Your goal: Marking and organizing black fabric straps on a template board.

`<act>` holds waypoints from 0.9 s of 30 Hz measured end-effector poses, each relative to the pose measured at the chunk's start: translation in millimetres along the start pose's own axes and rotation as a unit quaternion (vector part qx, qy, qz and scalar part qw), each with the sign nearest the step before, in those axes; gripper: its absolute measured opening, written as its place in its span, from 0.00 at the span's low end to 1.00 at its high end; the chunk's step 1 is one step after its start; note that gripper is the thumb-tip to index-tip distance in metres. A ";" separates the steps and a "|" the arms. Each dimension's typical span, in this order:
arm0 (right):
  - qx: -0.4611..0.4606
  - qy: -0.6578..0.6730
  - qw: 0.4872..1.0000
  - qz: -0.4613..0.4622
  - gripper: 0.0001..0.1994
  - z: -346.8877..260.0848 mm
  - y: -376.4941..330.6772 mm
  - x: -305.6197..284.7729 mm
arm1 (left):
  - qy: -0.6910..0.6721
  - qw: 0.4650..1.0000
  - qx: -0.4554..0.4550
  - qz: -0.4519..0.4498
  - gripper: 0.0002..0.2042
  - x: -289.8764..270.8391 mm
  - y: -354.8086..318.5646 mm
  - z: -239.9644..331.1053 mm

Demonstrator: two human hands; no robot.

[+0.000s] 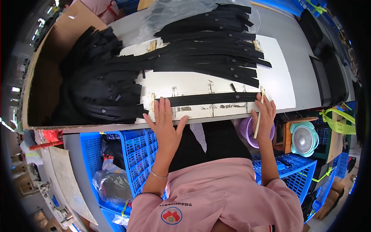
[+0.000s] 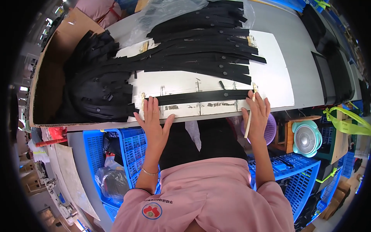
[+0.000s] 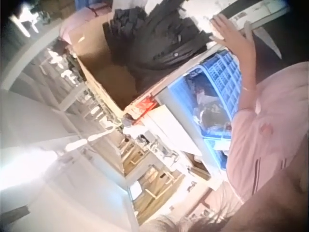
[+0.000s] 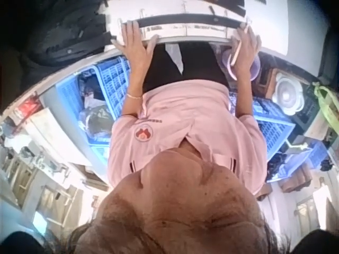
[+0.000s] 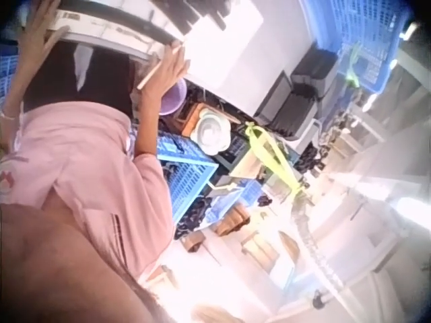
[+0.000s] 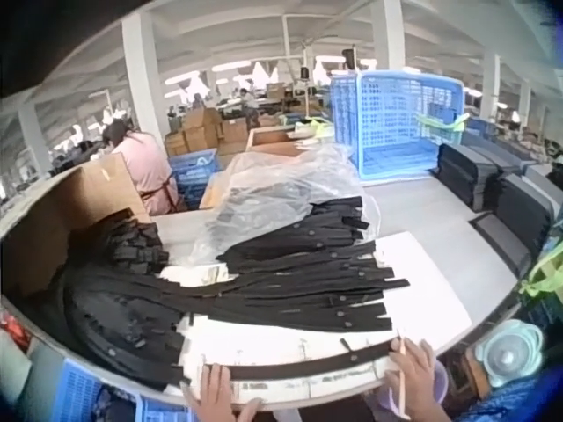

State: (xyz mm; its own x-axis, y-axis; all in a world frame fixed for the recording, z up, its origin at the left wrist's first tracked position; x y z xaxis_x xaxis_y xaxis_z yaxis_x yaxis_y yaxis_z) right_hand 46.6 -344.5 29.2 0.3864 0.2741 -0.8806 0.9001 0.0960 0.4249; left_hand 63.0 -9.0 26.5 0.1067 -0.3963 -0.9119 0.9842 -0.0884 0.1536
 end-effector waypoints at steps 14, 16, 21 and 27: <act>0.044 0.503 0.850 -0.149 0.11 -145.7 96.5 34.7 | -0.019 0.999 -0.007 0.045 0.41 -4.3 0.8 -6.5; 0.053 0.533 0.824 -0.183 0.10 -167.4 106.6 53.7 | -0.030 0.998 -0.002 0.053 0.41 -4.5 0.9 -5.5; 0.076 0.536 0.815 -0.206 0.10 -178.7 103.7 99.3 | -0.038 0.998 -0.010 0.053 0.41 -2.6 0.7 -7.0; 0.051 0.495 0.840 -0.215 0.10 -183.2 104.0 100.8 | -0.051 0.997 -0.010 0.055 0.41 -3.3 -0.3 -9.4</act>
State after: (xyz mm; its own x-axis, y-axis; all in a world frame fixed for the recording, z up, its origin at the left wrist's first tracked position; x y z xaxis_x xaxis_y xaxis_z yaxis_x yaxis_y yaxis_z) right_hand 142.3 -131.6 23.0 -0.2894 0.9022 -0.3199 0.9461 0.3203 0.0473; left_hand 63.7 0.9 25.9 0.2007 -0.4943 -0.8458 0.9701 -0.0203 0.2420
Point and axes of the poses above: each hand's wrist, its own y-axis towards the middle knuckle, its own x-axis out of the palm, z = x × y, the point moved 7 cm from there along y, towards the middle knuckle, and after that the axes turned 6 degrees about -z, right-handed, at the moved point
